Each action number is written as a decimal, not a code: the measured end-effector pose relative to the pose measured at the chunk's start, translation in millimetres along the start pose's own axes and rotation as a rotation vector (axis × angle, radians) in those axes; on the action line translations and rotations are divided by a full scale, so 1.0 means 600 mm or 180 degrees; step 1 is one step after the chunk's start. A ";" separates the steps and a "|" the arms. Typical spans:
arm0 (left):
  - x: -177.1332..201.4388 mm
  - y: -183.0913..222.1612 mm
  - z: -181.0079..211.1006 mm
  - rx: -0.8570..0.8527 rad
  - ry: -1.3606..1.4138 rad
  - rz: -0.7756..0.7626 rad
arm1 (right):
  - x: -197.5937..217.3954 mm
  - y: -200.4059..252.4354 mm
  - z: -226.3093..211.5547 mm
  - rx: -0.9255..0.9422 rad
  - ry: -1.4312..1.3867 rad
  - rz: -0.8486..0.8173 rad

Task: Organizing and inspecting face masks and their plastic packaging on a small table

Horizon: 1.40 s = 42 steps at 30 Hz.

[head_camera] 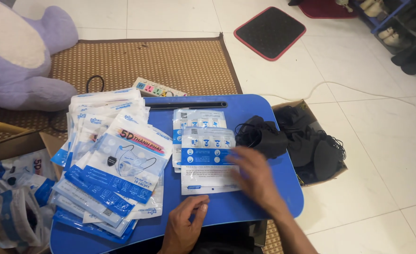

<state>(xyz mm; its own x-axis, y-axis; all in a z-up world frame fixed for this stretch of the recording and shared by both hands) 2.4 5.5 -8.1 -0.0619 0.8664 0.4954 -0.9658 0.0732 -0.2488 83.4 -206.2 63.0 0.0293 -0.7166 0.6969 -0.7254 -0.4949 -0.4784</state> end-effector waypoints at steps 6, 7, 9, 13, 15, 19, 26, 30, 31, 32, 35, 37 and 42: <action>-0.004 0.001 -0.001 0.0131 -0.0007 -0.0169 | 0.081 0.055 0.084 -0.0380 0.1140 0.0978; -0.005 0.001 -0.001 0.0195 -0.0007 -0.0204 | 0.077 0.065 0.107 -0.0545 0.1207 0.0657; -0.008 0.004 -0.002 0.0261 -0.0011 -0.0249 | 0.070 0.080 0.146 -0.0718 0.1268 0.0336; -0.013 0.003 -0.008 0.0164 -0.0033 -0.0145 | 0.068 0.069 0.175 -0.0672 0.1372 -0.0052; -0.013 0.005 -0.008 0.0128 -0.0019 -0.0132 | 0.073 0.061 0.170 -0.0693 0.1456 -0.0075; -0.015 0.003 -0.007 0.0006 -0.0110 -0.0019 | 0.086 0.028 0.158 -0.1165 0.0808 -0.0186; -0.017 0.006 -0.015 0.0096 -0.0096 -0.0137 | 0.076 -0.002 0.137 -0.1254 0.0401 -0.0273; -0.019 0.007 -0.015 0.0009 -0.0042 -0.0108 | 0.048 0.028 0.167 -0.0930 0.0886 -0.0216; -0.019 0.008 -0.015 -0.0016 -0.0043 -0.0126 | 0.048 0.023 0.153 -0.0845 0.0938 -0.0202; -0.020 0.005 -0.016 -0.0047 -0.0048 -0.0129 | 0.048 0.014 0.141 -0.0744 0.0991 -0.0185; -0.019 0.003 -0.012 -0.0084 -0.0028 -0.0184 | 0.057 0.006 0.148 -0.0972 0.0655 -0.0188; -0.007 -0.006 0.000 -0.0148 -0.0088 -0.0177 | 0.064 -0.008 0.135 -0.1014 0.0501 -0.0246; 0.007 -0.024 -0.006 -0.0228 -0.0211 -0.0169 | 0.068 -0.024 0.121 -0.1028 0.0340 -0.0288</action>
<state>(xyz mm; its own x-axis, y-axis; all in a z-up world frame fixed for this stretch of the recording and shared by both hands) 17.2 9.9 -5.2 -0.0301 0.8259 0.5630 -0.9478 0.1553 -0.2785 144.6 -263.9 59.4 0.0436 -0.6130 0.7888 -0.9038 -0.3606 -0.2303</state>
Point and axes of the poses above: each hand's wrist, its own y-axis away from the middle knuckle, its own x-axis out of the back of the hand, z = x × y, the point moved 3 cm from there along -y, towards the middle knuckle, and after that the axes turned 15 degrees about -y, right-handed, at the moved point
